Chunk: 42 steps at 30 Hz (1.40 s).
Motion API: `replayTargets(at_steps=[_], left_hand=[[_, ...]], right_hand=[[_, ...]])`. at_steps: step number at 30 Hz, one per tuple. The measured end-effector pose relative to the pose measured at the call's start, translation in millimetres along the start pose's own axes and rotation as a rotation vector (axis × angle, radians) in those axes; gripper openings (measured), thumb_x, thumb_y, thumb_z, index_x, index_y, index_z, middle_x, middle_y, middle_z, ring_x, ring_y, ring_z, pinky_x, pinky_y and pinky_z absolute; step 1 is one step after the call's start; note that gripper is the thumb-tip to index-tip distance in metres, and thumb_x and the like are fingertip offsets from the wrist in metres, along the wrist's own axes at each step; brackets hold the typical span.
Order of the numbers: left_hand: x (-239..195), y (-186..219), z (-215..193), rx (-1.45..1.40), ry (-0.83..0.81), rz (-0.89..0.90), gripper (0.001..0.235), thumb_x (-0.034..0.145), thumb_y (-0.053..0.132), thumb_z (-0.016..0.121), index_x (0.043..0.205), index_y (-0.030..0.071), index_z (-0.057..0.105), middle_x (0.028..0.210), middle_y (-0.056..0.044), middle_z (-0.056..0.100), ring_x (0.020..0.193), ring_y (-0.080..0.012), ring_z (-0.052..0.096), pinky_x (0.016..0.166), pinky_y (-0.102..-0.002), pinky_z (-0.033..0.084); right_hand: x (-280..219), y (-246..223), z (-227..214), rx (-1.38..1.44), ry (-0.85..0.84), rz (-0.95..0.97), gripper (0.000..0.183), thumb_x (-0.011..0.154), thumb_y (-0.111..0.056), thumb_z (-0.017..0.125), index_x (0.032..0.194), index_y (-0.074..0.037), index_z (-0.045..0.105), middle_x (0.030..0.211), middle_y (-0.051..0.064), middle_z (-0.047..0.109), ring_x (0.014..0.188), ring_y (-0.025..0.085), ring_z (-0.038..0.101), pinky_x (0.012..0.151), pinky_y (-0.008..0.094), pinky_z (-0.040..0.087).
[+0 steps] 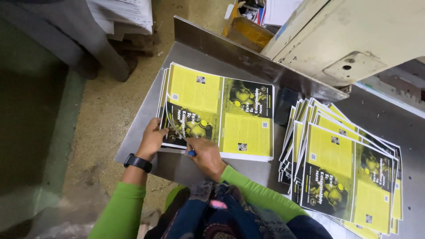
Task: Trimming the edges of printed paper sheets using a hand-held precision tool on a metal work surface.
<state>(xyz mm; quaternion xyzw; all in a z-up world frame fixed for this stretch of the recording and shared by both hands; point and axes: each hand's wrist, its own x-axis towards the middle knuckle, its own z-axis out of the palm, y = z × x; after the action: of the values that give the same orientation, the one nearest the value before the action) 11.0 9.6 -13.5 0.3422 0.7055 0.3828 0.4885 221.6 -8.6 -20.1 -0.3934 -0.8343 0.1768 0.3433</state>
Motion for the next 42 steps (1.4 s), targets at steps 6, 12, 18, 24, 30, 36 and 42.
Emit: replayTargets(at_steps=[6,12,18,24,30,36,42], left_hand=[[-29.7,59.6,-9.7,0.016,-0.046,0.206,0.044,0.091,0.003,0.060,0.135,0.002,0.050,0.122,-0.029,0.059,0.115,-0.0417,0.056,0.098,-0.051,0.044],[-16.4,40.9,-8.8,0.003,-0.065,0.172,0.059,0.091,-0.009,0.052,0.145,0.014,0.044,0.133,-0.026,0.054,0.121,-0.0364,0.054,0.104,-0.047,0.043],[-4.4,19.9,-7.9,-0.100,0.017,0.243,0.043,0.096,0.022,0.062,0.134,0.005,0.053,0.124,-0.024,0.056,0.107,-0.0300,0.059,0.098,-0.045,0.046],[-1.0,11.5,-9.5,0.148,-0.062,0.251,0.041,0.091,0.007,0.067,0.131,0.008,0.059,0.111,-0.019,0.066,0.106,-0.0369,0.063,0.087,-0.051,0.050],[-44.6,22.4,-54.9,-0.023,0.083,0.424,0.037,0.090,0.000,0.065,0.126,0.005,0.061,0.105,-0.020,0.067,0.102,-0.0258,0.060,0.092,-0.047,0.048],[-106.4,45.5,-84.0,-0.161,0.149,0.381,0.035,0.087,0.008,0.062,0.120,-0.003,0.059,0.115,-0.015,0.067,0.101,-0.0203,0.062,0.088,-0.032,0.051],[-139.3,53.7,-85.6,-0.250,0.180,0.225,0.029,0.088,0.003,0.060,0.116,-0.003,0.061,0.107,-0.020,0.071,0.091,-0.0295,0.068,0.075,-0.041,0.059]], right_hand=[[-3.9,3.0,3.7,-0.067,-0.005,-0.094,0.014,0.078,-0.022,0.071,0.087,-0.018,0.062,0.069,-0.003,0.061,0.067,0.022,0.063,0.063,0.034,0.054],[-9.4,-6.1,-2.9,-0.027,-0.020,-0.150,0.015,0.078,-0.020,0.070,0.090,-0.013,0.063,0.071,0.005,0.060,0.070,0.030,0.063,0.061,0.040,0.054],[-20.9,-4.4,3.0,-0.054,-0.016,-0.176,0.010,0.086,-0.022,0.065,0.093,-0.015,0.063,0.075,0.002,0.060,0.073,0.026,0.063,0.064,0.035,0.054],[-3.2,-13.1,-60.6,0.124,-0.118,-0.034,0.027,0.075,-0.016,0.070,0.102,-0.014,0.069,0.087,0.009,0.070,0.080,0.030,0.067,0.071,0.041,0.056],[-0.1,13.2,-163.2,-0.055,0.254,0.278,0.033,0.079,-0.005,0.069,0.112,-0.007,0.068,0.095,0.016,0.069,0.081,0.033,0.066,0.073,0.042,0.053],[-2.9,25.1,-225.1,0.108,0.311,0.920,0.067,0.079,-0.031,0.071,0.139,-0.012,0.049,0.135,0.009,0.057,0.118,0.026,0.056,0.095,0.040,0.050],[-22.6,34.1,-226.7,0.547,0.345,1.080,0.019,0.075,-0.005,0.079,0.090,-0.006,0.068,0.088,0.008,0.070,0.088,0.021,0.066,0.090,0.033,0.056]])
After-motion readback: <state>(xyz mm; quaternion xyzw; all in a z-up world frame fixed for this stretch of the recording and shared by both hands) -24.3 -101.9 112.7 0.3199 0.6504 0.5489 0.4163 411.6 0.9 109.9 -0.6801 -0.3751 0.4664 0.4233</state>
